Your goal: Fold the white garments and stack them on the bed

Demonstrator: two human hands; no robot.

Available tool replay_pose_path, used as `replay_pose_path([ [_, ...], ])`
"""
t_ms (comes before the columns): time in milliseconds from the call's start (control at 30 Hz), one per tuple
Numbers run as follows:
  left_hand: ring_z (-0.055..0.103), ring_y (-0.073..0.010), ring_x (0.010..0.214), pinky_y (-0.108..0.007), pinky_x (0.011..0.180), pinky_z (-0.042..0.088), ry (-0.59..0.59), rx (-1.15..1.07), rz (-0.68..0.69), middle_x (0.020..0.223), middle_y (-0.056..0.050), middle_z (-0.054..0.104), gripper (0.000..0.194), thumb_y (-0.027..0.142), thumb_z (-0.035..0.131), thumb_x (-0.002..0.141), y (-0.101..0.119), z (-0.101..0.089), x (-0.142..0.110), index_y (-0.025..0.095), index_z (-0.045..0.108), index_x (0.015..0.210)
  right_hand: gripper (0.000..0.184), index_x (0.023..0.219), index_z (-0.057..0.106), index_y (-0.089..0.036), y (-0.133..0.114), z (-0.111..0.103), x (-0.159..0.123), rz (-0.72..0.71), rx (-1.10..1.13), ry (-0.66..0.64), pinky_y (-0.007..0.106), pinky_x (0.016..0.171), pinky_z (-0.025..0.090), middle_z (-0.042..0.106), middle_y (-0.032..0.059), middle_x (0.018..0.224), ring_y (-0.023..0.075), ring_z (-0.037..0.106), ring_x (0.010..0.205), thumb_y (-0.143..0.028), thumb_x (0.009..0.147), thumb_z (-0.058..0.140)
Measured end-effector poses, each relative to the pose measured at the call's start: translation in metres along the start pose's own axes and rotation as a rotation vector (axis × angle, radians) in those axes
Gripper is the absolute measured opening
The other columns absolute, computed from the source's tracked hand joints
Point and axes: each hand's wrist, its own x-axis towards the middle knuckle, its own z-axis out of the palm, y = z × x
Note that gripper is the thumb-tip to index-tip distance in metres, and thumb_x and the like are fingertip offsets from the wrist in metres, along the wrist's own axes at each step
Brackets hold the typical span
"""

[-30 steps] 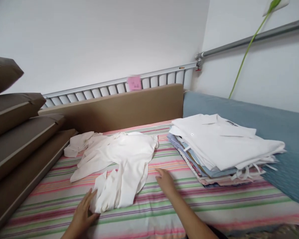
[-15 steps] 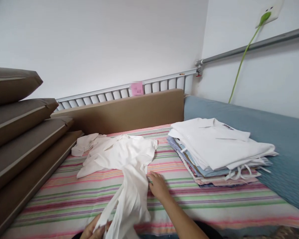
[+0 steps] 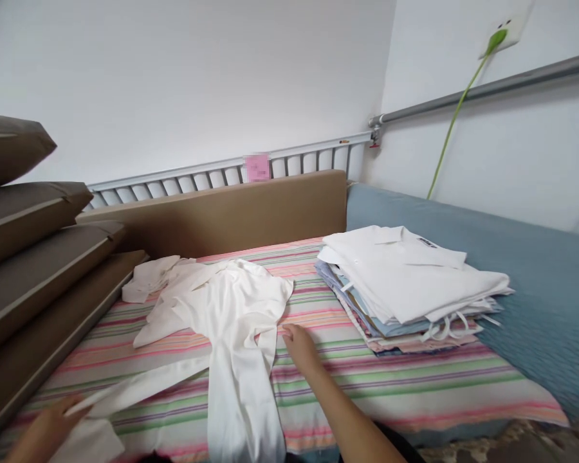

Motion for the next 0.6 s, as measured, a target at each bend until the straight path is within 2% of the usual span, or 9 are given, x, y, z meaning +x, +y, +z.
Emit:
replay_pose_path([
  [67,0.064,-0.0343,0.083,-0.043,0.08,0.047,-0.086,0.119,0.012,0.075,-0.008,0.071,0.029,0.043,0.056,0.048,-0.002,0.018,0.019,0.022,0.063,0.067,0.029,0.099,0.065,-0.016,0.0,0.002,0.015,0.104,0.052,0.017,0.033,0.089,0.047,0.068,0.0081,0.105,0.0203,0.061,0.1,-0.019,0.075,0.048],
  [133,0.061,-0.0366,0.093,-0.044,0.086,0.044,-0.051,0.184,0.075,0.09,-0.017,0.07,0.04,0.044,0.053,0.054,0.02,0.049,0.017,0.016,0.063,0.081,0.025,0.094,0.064,-0.016,0.0,0.005,0.032,0.216,0.116,0.007,0.029,0.072,0.054,0.07,0.0075,0.094,0.0184,0.066,0.086,-0.026,0.08,0.046],
  [167,0.06,-0.0348,0.097,-0.043,0.088,0.042,-0.015,0.15,0.122,0.097,-0.019,0.068,0.044,0.046,0.05,0.059,0.039,0.067,0.008,0.014,0.062,0.086,0.025,0.09,0.064,-0.016,0.0,0.008,0.04,0.267,0.149,-0.006,0.027,0.064,0.055,0.07,0.0072,0.088,0.0173,0.067,0.078,-0.03,0.081,0.046],
  [233,0.063,-0.0254,0.084,-0.036,0.081,0.045,-0.217,0.001,0.102,0.085,-0.011,0.069,0.037,0.047,0.037,0.074,0.085,0.108,-0.019,0.019,0.061,0.078,0.026,0.083,0.061,-0.016,-0.002,0.016,0.054,0.353,0.204,-0.032,0.024,0.053,0.054,0.069,0.0065,0.077,0.0156,0.067,0.066,-0.038,0.082,0.048],
  [300,0.062,-0.0222,0.075,-0.032,0.073,0.045,-0.429,-0.064,0.023,0.073,-0.006,0.068,0.031,0.046,0.044,0.074,0.129,0.147,-0.048,0.02,0.06,0.07,0.027,0.08,0.059,-0.015,-0.004,0.026,0.063,0.418,0.245,-0.047,0.022,0.045,0.051,0.066,0.0049,0.065,0.0153,0.065,0.056,-0.041,0.08,0.054],
  [367,0.06,-0.0213,0.074,-0.031,0.071,0.044,-0.435,-0.122,-0.031,0.076,-0.007,0.068,0.025,0.04,0.05,0.072,0.16,0.177,-0.07,0.018,0.061,0.071,0.024,0.084,0.058,-0.015,-0.006,0.033,0.067,0.466,0.286,-0.052,0.021,0.039,0.048,0.061,0.002,0.054,0.0154,0.063,0.048,-0.038,0.078,0.058],
  [400,0.059,-0.0215,0.074,-0.031,0.072,0.043,-0.414,-0.161,-0.04,0.075,-0.007,0.067,0.021,0.036,0.051,0.072,0.17,0.187,-0.079,0.018,0.061,0.071,0.024,0.088,0.057,-0.014,-0.006,0.034,0.067,0.482,0.315,-0.051,0.02,0.038,0.048,0.06,0.0007,0.051,0.0154,0.062,0.047,-0.036,0.078,0.059],
  [467,0.059,-0.0223,0.081,-0.031,0.078,0.041,-0.385,-0.382,-0.006,0.08,-0.009,0.066,0.021,0.033,0.051,0.073,0.181,0.199,-0.094,0.017,0.062,0.078,0.026,0.096,0.056,-0.014,-0.006,0.03,0.064,0.505,0.392,-0.042,0.021,0.041,0.05,0.059,-0.0002,0.05,0.0153,0.062,0.046,-0.033,0.078,0.059],
  [600,0.055,-0.0227,0.091,-0.032,0.085,0.039,-0.488,-0.916,0.09,0.091,-0.009,0.064,0.037,0.048,0.053,0.075,0.19,0.199,-0.126,0.017,0.062,0.093,0.03,0.103,0.056,-0.015,0.004,-0.003,0.054,0.542,0.553,0.021,0.029,0.054,0.056,0.066,0.0028,0.063,0.0161,0.064,0.054,-0.032,0.079,0.062],
])
